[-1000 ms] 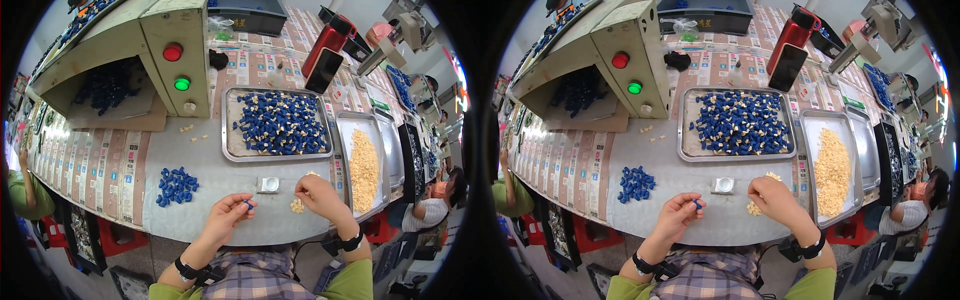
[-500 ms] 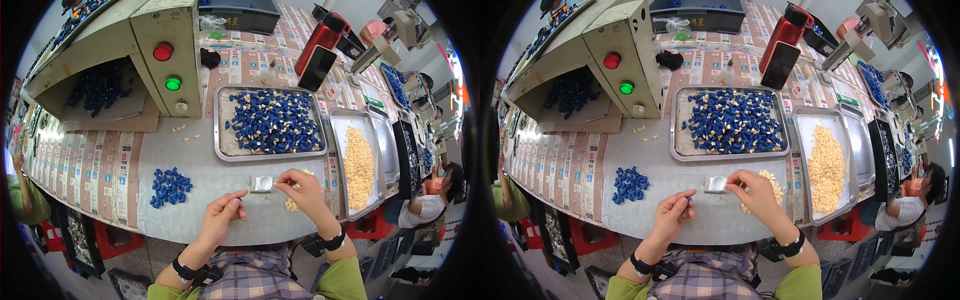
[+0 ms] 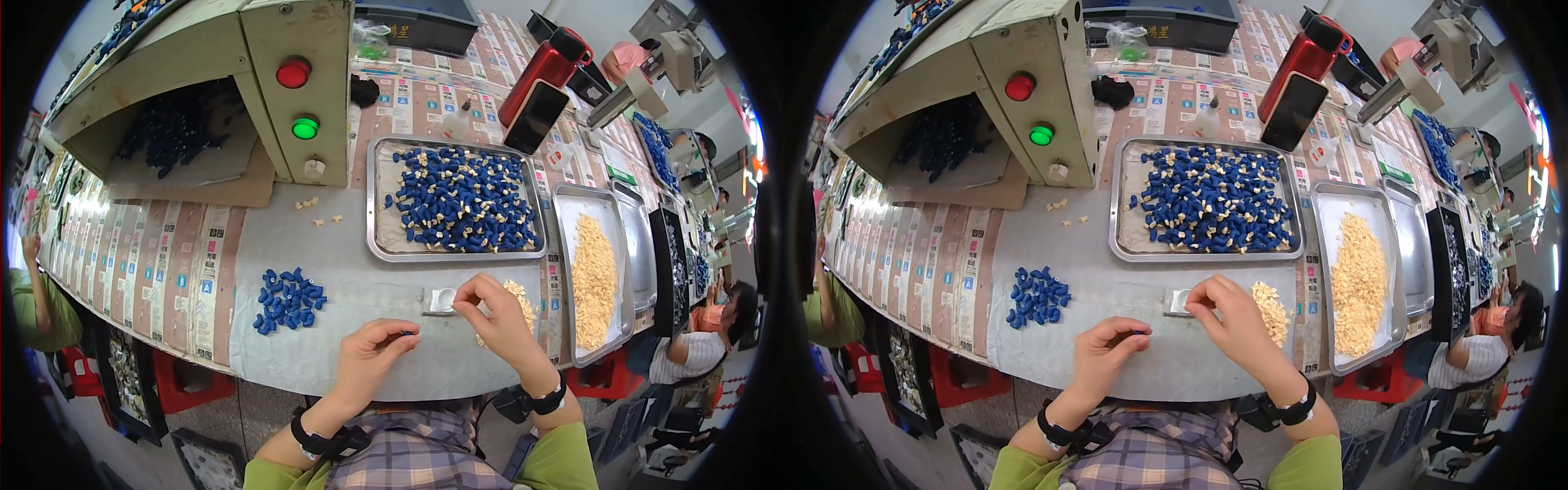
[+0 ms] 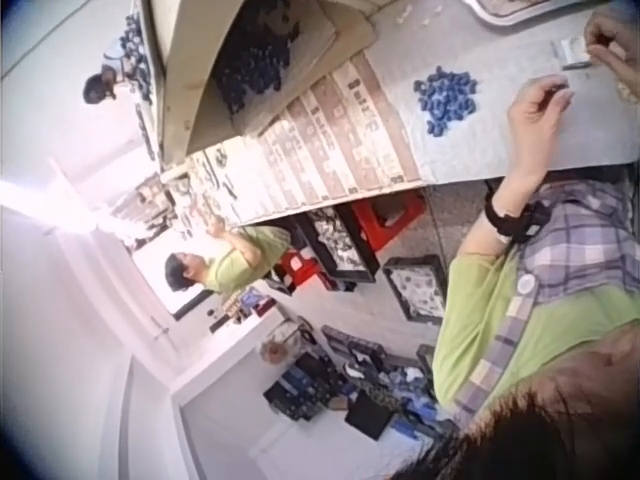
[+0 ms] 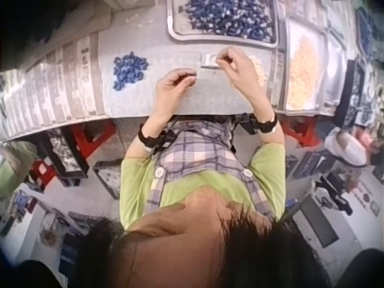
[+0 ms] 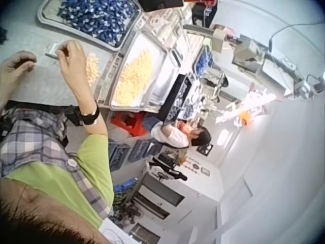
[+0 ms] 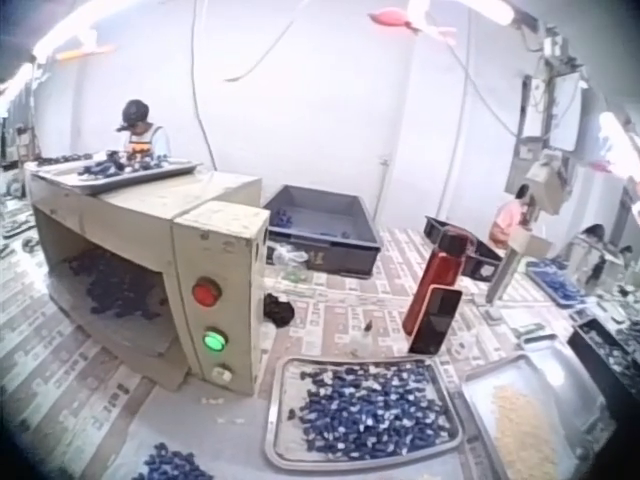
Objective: Assembling small blue and white plastic components, sorting them into trays, and moving trays to a central station.
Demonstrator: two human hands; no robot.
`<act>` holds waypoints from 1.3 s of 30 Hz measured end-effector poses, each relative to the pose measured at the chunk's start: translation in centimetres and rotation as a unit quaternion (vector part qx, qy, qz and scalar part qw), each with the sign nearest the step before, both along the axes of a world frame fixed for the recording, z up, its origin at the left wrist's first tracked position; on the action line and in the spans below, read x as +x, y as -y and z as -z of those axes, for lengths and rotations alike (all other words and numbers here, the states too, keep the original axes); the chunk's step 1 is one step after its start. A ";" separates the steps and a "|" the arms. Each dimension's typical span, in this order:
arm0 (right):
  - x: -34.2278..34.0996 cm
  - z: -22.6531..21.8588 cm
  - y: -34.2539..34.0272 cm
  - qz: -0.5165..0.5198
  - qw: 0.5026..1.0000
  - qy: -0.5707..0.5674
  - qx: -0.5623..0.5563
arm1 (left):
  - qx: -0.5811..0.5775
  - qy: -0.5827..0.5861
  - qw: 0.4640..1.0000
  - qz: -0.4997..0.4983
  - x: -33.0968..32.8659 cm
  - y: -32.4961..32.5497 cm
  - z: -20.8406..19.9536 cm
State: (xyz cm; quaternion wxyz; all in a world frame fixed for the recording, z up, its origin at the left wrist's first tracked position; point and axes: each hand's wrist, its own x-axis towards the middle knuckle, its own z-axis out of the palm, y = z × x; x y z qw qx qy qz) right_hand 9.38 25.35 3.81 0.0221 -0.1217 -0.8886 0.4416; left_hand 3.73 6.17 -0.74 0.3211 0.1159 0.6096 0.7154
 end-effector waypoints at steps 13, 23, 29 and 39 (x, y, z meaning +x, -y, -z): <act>0.4 -0.4 2.7 -0.049 0.975 0.088 -0.196 | -0.116 -0.402 0.908 -0.019 0.6 -1.0 0.4; 0.5 -0.2 3.2 -0.056 0.991 0.051 -0.114 | -0.142 -0.410 0.901 -0.014 0.9 -1.2 0.1; 0.9 -0.7 4.1 -0.027 0.998 0.048 -0.031 | -0.135 -0.483 0.865 0.000 0.6 -1.6 -0.1; 0.9 -0.9 3.6 -0.020 0.993 0.072 -0.093 | -0.117 -0.529 0.840 -0.013 0.5 -1.6 -0.9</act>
